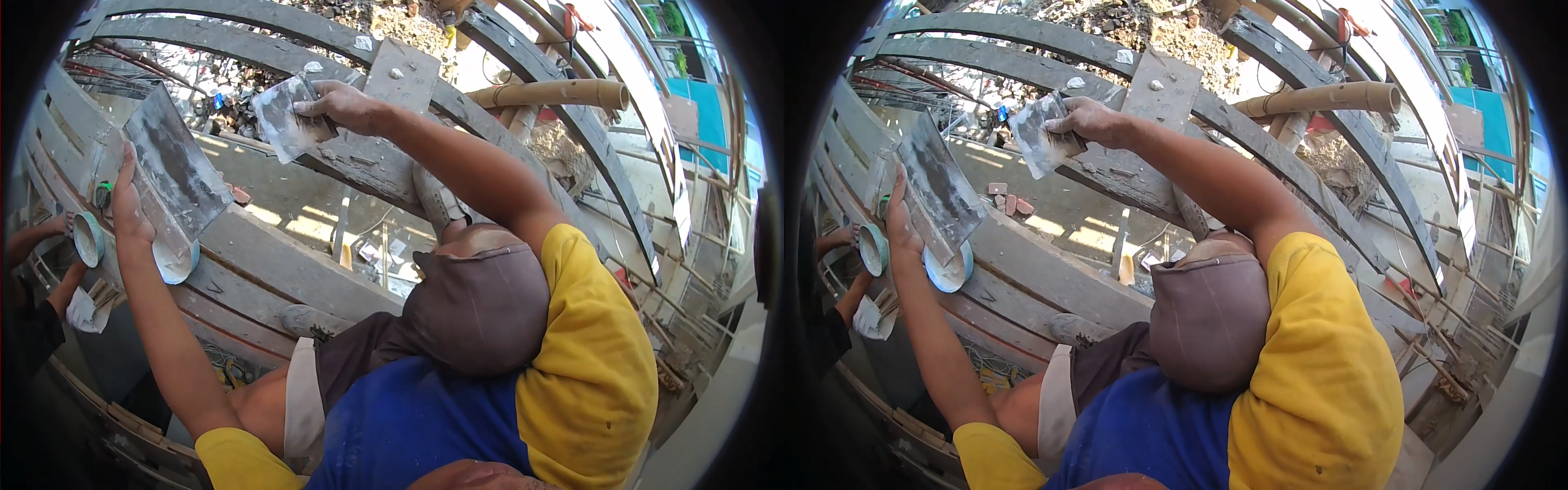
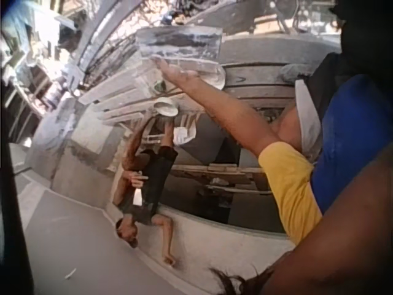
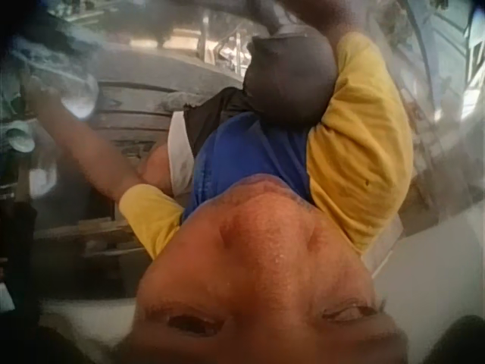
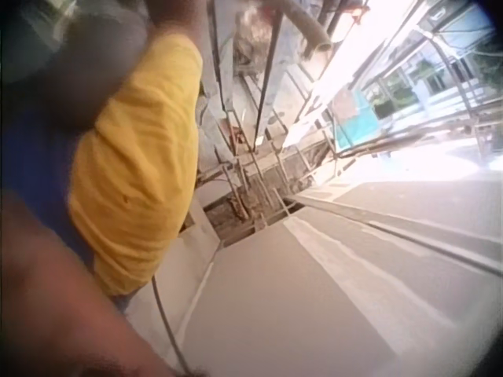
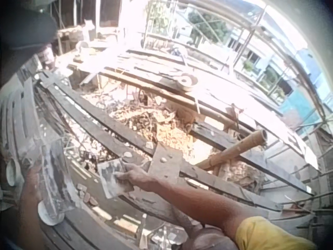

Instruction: The person scoops joint compound onto putty knives, applies and smooths it along the ceiling with the blades, and scrapes the putty knives against each other.

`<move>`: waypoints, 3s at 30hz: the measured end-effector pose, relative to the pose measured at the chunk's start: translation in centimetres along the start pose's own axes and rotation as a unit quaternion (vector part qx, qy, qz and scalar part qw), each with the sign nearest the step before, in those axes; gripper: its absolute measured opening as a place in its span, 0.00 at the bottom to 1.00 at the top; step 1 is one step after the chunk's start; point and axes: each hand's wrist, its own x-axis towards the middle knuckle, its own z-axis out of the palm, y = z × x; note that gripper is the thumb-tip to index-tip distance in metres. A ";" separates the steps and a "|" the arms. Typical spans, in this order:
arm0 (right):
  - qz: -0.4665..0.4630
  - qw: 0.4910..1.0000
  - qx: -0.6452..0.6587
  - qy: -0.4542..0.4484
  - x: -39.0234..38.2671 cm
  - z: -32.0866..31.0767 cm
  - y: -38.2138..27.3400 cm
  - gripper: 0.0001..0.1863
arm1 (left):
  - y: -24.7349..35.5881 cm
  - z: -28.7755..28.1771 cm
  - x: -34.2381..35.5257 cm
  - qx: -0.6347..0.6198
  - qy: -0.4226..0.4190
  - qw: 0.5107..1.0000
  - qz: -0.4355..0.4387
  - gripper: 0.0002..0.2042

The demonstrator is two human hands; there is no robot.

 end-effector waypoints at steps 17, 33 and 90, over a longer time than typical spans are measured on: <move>-0.111 0.887 -0.232 0.383 1.7 -4.4 1.4 0.14 | -16.7 10.7 -0.8 -0.248 -0.121 0.951 -0.138 0.27; -0.322 0.619 -0.708 0.108 -5.4 -4.5 0.7 0.21 | -16.7 8.6 3.3 -0.275 -0.094 0.940 -0.180 0.22; -0.144 0.960 -0.154 0.185 -4.7 -0.2 -1.0 0.13 | -14.7 19.7 -4.7 0.104 -0.106 0.904 0.401 0.40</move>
